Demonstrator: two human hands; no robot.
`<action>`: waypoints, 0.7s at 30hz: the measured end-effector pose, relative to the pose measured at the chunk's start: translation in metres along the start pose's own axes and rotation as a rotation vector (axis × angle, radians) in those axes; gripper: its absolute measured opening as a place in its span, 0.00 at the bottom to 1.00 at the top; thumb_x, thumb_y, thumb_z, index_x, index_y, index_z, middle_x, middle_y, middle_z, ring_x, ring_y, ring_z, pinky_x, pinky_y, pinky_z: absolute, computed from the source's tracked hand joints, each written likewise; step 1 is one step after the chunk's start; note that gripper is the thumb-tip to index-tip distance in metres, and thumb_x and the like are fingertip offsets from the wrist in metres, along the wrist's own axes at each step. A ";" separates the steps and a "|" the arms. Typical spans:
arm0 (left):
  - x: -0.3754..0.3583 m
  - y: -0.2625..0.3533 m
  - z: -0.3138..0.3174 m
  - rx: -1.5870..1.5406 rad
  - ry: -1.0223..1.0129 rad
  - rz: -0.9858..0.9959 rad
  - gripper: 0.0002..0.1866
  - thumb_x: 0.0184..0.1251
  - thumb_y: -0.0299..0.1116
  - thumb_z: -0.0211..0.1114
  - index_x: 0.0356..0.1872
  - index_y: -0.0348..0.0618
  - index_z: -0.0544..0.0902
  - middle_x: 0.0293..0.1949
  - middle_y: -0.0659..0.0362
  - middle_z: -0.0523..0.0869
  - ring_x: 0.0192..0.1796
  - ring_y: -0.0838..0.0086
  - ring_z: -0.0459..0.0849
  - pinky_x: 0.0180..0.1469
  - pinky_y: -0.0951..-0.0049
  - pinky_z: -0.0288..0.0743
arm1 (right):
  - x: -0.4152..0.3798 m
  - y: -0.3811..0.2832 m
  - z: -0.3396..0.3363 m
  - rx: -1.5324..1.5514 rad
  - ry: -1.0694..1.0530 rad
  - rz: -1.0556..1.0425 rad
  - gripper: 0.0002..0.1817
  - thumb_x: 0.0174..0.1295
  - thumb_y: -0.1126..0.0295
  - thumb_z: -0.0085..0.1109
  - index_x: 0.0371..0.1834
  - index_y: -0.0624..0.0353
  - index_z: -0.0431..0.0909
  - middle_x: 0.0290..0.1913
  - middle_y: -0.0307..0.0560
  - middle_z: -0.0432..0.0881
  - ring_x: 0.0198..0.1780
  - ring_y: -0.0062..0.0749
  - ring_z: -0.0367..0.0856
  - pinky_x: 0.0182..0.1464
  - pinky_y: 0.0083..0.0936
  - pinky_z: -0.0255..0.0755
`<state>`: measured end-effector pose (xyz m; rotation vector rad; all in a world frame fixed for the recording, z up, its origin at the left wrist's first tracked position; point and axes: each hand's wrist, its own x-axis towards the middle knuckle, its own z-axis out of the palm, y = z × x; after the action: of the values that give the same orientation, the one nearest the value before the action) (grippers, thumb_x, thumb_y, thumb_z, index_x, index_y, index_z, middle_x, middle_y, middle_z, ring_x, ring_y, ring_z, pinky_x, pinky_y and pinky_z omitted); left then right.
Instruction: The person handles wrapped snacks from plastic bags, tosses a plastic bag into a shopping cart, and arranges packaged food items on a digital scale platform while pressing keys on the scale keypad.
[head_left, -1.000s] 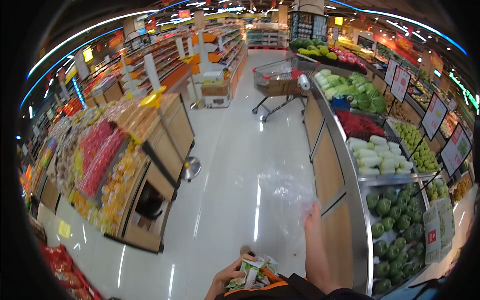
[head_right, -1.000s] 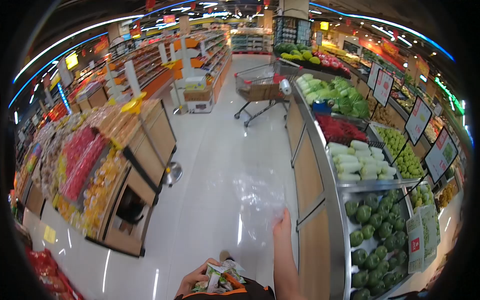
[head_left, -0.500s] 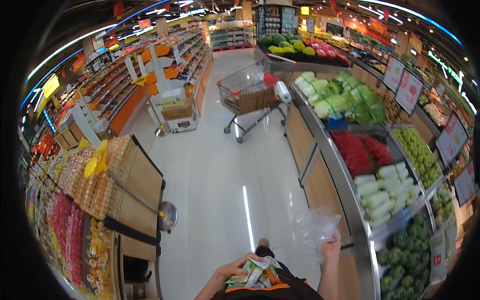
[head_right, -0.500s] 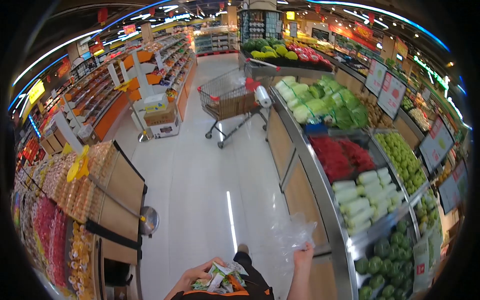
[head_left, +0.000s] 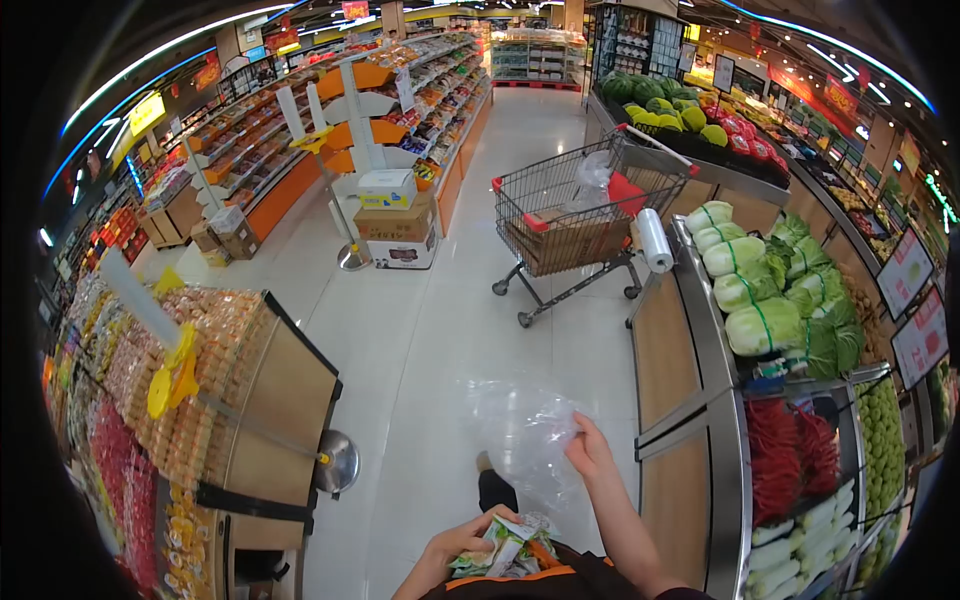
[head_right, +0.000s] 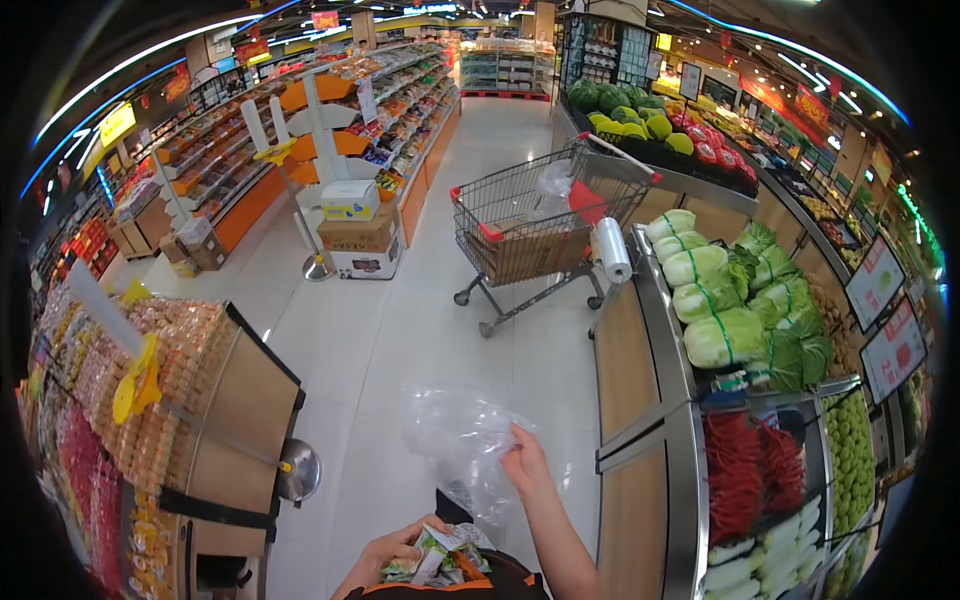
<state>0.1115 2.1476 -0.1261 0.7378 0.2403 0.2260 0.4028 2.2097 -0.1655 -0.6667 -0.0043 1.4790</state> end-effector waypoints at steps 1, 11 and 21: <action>0.018 0.024 -0.018 0.033 -0.017 0.008 0.38 0.54 0.45 0.71 0.63 0.42 0.64 0.59 0.53 0.72 0.62 0.69 0.71 0.65 0.69 0.62 | 0.026 -0.006 0.022 -0.029 -0.028 0.003 0.15 0.68 0.69 0.51 0.52 0.67 0.72 0.51 0.51 0.79 0.54 0.40 0.78 0.61 0.36 0.70; 0.157 0.232 -0.162 0.092 -0.026 -0.031 0.39 0.50 0.42 0.74 0.62 0.43 0.66 0.59 0.53 0.71 0.62 0.68 0.71 0.64 0.70 0.63 | 0.256 -0.157 0.198 -0.098 0.024 -0.399 0.18 0.64 0.73 0.56 0.56 0.64 0.68 0.52 0.49 0.78 0.53 0.36 0.78 0.54 0.31 0.75; 0.188 0.305 -0.255 -0.004 0.465 0.278 0.34 0.41 0.28 0.59 0.57 0.42 0.66 0.54 0.53 0.73 0.59 0.67 0.71 0.64 0.70 0.62 | 0.713 -0.416 0.226 -1.212 0.938 -1.381 0.52 0.52 0.39 0.66 0.68 0.66 0.54 0.68 0.60 0.58 0.65 0.49 0.63 0.61 0.42 0.65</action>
<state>0.1787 2.5823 -0.1245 0.7063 0.5788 0.6646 0.7815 2.9738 -0.0867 -1.7666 -0.5522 -0.4043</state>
